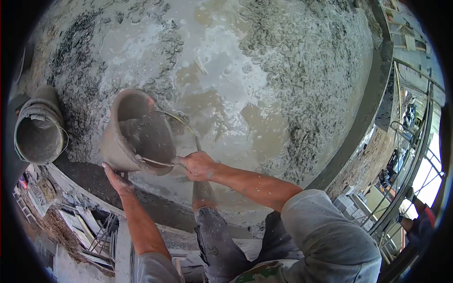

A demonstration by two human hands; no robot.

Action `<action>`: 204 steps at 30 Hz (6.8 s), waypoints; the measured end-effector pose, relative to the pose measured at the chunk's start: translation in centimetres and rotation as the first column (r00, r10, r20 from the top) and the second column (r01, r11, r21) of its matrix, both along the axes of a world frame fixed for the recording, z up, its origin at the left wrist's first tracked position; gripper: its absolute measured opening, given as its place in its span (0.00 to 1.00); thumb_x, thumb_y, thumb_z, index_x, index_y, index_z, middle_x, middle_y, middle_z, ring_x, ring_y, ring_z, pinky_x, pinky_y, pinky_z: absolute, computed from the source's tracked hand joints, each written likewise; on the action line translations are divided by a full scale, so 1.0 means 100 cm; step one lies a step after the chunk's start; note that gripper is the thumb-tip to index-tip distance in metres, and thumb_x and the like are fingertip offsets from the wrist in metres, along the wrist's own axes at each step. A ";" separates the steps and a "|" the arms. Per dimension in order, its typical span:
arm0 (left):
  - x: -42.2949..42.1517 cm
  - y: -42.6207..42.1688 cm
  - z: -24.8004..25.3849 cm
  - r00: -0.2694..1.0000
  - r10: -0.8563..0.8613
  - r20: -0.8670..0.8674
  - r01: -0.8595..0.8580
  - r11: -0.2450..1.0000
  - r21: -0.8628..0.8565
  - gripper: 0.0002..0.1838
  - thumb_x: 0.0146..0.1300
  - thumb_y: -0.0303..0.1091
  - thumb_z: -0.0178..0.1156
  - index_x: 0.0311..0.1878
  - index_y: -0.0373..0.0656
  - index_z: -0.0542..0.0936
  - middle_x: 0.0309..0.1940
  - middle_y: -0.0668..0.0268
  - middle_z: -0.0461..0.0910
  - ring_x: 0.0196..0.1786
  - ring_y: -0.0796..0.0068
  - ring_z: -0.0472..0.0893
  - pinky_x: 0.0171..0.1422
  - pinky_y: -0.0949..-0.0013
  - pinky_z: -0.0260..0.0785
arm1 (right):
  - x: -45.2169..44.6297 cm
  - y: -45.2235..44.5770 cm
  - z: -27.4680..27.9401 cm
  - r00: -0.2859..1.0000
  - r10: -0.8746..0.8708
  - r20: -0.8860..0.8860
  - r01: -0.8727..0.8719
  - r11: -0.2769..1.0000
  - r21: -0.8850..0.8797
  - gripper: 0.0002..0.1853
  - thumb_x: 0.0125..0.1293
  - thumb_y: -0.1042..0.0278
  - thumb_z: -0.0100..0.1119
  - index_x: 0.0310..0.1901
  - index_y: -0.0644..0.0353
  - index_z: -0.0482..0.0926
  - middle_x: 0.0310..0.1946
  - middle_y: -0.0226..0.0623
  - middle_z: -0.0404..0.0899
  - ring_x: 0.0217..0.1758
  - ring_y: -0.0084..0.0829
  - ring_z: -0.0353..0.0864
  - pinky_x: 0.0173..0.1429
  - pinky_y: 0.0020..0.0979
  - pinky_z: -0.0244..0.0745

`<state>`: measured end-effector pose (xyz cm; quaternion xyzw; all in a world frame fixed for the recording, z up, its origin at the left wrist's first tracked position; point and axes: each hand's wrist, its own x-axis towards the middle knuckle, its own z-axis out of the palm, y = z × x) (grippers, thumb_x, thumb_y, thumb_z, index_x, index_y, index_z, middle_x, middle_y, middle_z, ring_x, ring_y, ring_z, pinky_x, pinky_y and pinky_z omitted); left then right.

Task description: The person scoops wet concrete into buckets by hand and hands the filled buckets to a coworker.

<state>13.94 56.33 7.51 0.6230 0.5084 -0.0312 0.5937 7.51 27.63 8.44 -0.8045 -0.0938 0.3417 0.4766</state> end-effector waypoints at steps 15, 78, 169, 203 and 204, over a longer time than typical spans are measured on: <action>0.019 -0.337 -0.064 0.733 -0.642 0.223 0.630 0.765 0.134 0.35 0.62 0.52 0.55 0.64 0.37 0.63 0.59 0.59 0.68 0.59 0.67 0.67 0.64 0.68 0.57 | -0.109 -0.243 -0.106 0.087 -0.941 -0.327 0.972 0.152 -0.179 0.15 0.56 0.57 0.64 0.32 0.63 0.79 0.18 0.26 0.73 0.20 0.21 0.67 0.24 0.27 0.62; -0.170 -0.307 0.205 0.287 -0.943 -0.169 0.943 0.310 -0.125 0.26 0.61 0.52 0.55 0.51 0.38 0.74 0.36 0.64 0.78 0.35 0.77 0.78 0.34 0.75 0.64 | -0.303 -0.258 0.124 -0.125 -0.981 -0.150 0.816 -0.015 -0.578 0.36 0.51 0.36 0.58 0.33 0.74 0.79 0.34 0.59 0.79 0.43 0.52 0.79 0.48 0.42 0.70; -0.097 -0.284 0.186 0.822 -0.567 0.053 0.525 0.718 -0.457 0.18 0.61 0.45 0.56 0.36 0.38 0.83 0.33 0.62 0.82 0.36 0.73 0.78 0.45 0.70 0.68 | -0.080 -0.087 0.208 0.844 -0.536 0.009 0.494 0.771 -0.401 0.32 0.56 0.52 0.58 0.58 0.63 0.64 0.47 0.56 0.74 0.52 0.54 0.73 0.57 0.42 0.67; -0.098 -0.281 -0.078 0.734 -0.675 -0.072 0.600 0.595 0.534 0.38 0.59 0.62 0.50 0.56 0.33 0.70 0.51 0.49 0.74 0.53 0.56 0.73 0.60 0.62 0.61 | -0.214 -0.277 -0.059 0.058 -0.651 -0.757 0.997 0.070 0.016 0.21 0.59 0.48 0.60 0.23 0.58 0.71 0.15 0.26 0.63 0.15 0.22 0.59 0.21 0.26 0.60; -0.109 -0.310 -0.069 0.704 -0.708 -0.047 0.616 0.577 0.535 0.36 0.61 0.61 0.49 0.57 0.34 0.70 0.50 0.50 0.75 0.52 0.57 0.74 0.59 0.63 0.61 | -0.247 -0.288 -0.071 0.047 -0.627 -0.777 0.999 0.033 0.033 0.20 0.59 0.49 0.60 0.23 0.58 0.72 0.15 0.25 0.63 0.15 0.21 0.59 0.21 0.26 0.60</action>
